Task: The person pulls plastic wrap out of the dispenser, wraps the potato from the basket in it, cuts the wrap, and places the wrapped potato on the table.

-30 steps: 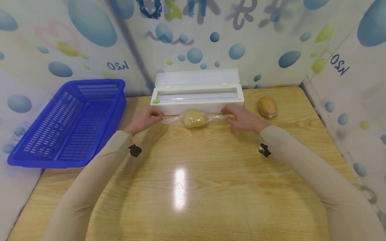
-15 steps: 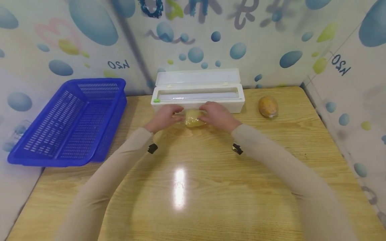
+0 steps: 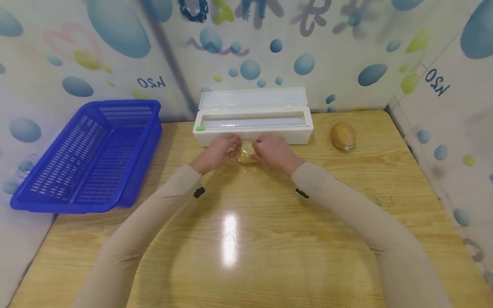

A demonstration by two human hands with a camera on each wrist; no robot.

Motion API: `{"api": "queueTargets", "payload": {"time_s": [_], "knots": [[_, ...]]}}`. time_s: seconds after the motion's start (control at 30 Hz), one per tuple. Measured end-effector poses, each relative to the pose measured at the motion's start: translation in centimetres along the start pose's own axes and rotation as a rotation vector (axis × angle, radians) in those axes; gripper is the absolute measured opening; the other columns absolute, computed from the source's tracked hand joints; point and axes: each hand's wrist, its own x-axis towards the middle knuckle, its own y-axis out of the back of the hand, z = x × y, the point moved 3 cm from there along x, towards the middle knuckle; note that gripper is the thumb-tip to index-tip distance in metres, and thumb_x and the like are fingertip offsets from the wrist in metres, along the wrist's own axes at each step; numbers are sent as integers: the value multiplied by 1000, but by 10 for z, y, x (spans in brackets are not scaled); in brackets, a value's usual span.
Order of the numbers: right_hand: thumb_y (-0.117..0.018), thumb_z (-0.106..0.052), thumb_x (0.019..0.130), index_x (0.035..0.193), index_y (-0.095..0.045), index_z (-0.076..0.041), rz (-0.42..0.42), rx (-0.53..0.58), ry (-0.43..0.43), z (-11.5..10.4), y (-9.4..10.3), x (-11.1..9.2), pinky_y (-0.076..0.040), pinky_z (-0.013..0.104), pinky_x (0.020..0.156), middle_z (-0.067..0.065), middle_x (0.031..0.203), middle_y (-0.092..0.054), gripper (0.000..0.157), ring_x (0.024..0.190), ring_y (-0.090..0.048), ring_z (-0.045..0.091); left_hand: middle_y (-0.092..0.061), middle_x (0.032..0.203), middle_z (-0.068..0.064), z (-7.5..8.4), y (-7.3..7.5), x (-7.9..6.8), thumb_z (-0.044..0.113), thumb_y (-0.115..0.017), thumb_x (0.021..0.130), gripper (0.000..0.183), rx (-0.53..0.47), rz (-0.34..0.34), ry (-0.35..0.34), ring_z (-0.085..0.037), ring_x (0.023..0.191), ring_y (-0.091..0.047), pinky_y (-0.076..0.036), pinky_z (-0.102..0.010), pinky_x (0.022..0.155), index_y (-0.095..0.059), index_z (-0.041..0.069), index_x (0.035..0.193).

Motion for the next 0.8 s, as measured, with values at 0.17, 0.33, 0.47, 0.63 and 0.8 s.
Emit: {"api": "queueTargets", "payload": {"time_s": [0.17,0.33,0.47,0.63,0.8], "knots": [[-73,-22,88,103,-64,4,14,-39,41,-4,-2,0,-52,41,63,15,85,-62,31,73,-61,29,-62,92,-13,10,-1,1,0,-63,91,5,138,-6,-46,-24,85,-59,-49,-31,78,-64,-5,94],[-68,-20,92,112,-62,8,-19,-134,65,-9,-5,1,-54,39,68,18,92,-66,35,79,-63,31,-58,106,-17,13,-2,-3,4,-60,92,24,201,-71,-31,-26,91,-58,-50,-34,83,-58,-9,112],[-67,-20,93,114,-61,9,-16,-141,64,-12,-5,0,-54,38,69,19,96,-67,36,80,-63,31,-51,130,-22,10,-5,-6,14,-68,89,56,129,-97,27,-31,115,-51,-41,-37,100,-44,-10,134],[-68,-20,92,108,-63,5,27,-87,90,-11,-5,-3,-54,38,68,17,98,-67,31,79,-63,30,-46,137,-21,8,-12,-8,20,-73,88,69,158,-93,25,-33,126,-43,-32,-37,107,-37,-6,142],[-73,-15,87,89,-65,0,55,135,20,0,3,-5,-51,39,66,12,85,-66,17,74,-62,27,-48,132,-19,7,-12,-8,13,-74,86,61,139,-71,15,-31,122,-43,-33,-36,106,-43,-4,136]]}}
